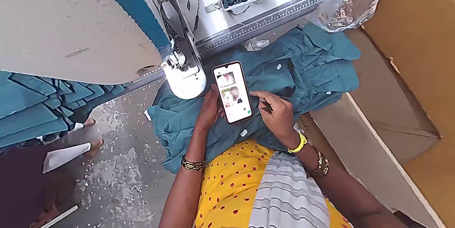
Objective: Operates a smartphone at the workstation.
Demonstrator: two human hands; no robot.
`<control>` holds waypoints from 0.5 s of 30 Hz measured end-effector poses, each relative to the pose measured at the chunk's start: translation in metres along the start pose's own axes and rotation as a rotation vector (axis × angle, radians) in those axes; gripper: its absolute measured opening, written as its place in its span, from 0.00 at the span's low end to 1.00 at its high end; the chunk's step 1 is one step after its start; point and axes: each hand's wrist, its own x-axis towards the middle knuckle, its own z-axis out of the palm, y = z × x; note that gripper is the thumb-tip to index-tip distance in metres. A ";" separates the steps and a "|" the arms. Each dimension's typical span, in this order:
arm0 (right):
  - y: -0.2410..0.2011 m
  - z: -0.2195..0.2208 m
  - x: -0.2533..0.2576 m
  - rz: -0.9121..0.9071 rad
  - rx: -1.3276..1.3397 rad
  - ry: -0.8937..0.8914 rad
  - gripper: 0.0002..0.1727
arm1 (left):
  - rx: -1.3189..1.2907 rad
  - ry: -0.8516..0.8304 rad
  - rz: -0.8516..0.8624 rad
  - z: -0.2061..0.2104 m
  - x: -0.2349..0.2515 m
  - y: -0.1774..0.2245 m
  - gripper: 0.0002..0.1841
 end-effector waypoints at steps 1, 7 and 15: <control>-0.001 0.001 -0.001 0.000 0.004 -0.004 0.17 | -0.003 -0.002 0.002 0.000 0.000 0.000 0.24; -0.005 0.002 -0.003 0.002 0.035 -0.038 0.17 | -0.014 0.007 -0.005 0.000 0.000 0.000 0.24; -0.007 0.004 -0.013 -0.109 0.040 -0.093 0.15 | 0.030 -0.005 0.016 -0.001 0.001 -0.001 0.25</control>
